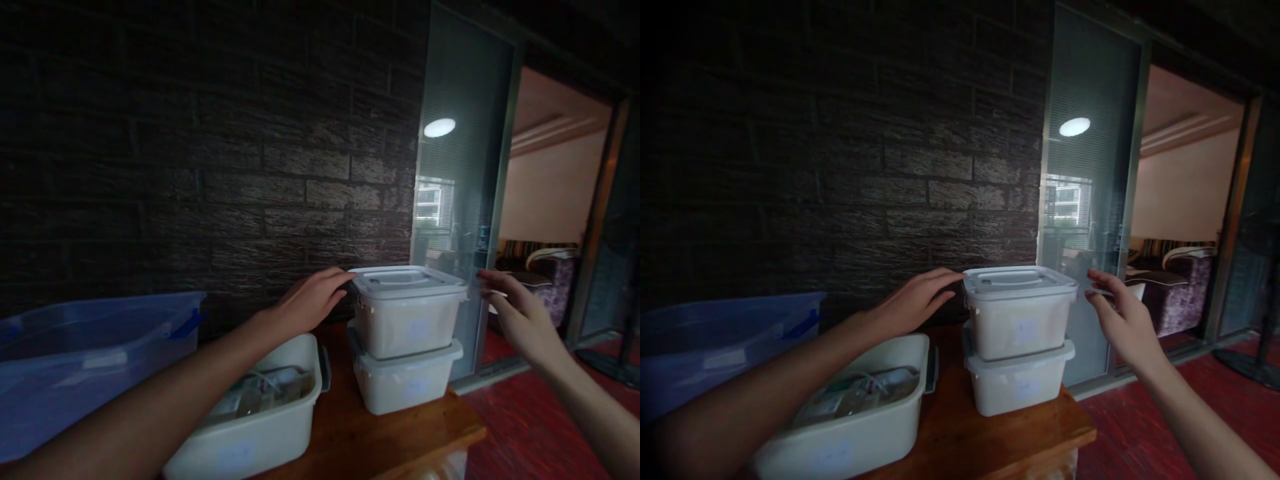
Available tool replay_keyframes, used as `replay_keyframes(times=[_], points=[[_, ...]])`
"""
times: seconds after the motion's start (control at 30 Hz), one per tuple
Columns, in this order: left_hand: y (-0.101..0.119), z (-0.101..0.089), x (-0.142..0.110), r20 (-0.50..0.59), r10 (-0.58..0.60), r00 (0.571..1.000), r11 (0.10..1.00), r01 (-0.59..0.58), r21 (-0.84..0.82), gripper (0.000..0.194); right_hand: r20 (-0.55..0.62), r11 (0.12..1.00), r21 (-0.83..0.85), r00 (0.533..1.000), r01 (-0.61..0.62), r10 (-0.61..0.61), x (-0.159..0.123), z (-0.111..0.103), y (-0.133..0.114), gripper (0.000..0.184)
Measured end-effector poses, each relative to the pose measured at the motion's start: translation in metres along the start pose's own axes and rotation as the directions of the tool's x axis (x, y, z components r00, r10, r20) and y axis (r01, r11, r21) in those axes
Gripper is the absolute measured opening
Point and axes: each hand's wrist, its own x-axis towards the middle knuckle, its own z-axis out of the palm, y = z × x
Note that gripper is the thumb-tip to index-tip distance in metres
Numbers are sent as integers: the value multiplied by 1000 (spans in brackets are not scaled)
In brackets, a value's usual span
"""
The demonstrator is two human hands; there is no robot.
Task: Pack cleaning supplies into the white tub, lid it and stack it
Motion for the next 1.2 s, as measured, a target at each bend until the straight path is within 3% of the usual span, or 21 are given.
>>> replay_keyframes(times=[0.17,0.33,0.57,0.7,0.87,0.97,1.03,1.2], points=[[-15,11,12,8,99,995,994,-99,39,33,165,990,108,983,-95,77,25,15,27,45],[-18,13,16,8,135,991,987,-135,85,27,177,981,173,982,-89,58,19,27,31,49],[-16,8,22,1,214,977,964,-212,164,22,211,979,177,975,-105,66,17,15,14,65],[-16,5,27,-116,242,963,960,-220,175,21,193,974,213,981,-73,31,16,7,-10,64],[-5,-31,33,-390,190,901,978,-141,151,22,189,937,349,980,-8,-62,21,5,-41,66],[2,-66,30,-566,84,820,994,-33,101,19,118,930,352,981,104,-154,24,8,-66,69],[5,-88,23,-656,-37,754,999,8,-47,20,23,931,310,977,194,-211,25,13,-88,67],[2,-127,-9,-681,-318,660,909,9,-416,28,-122,904,264,941,336,-315,23,36,-146,57]])
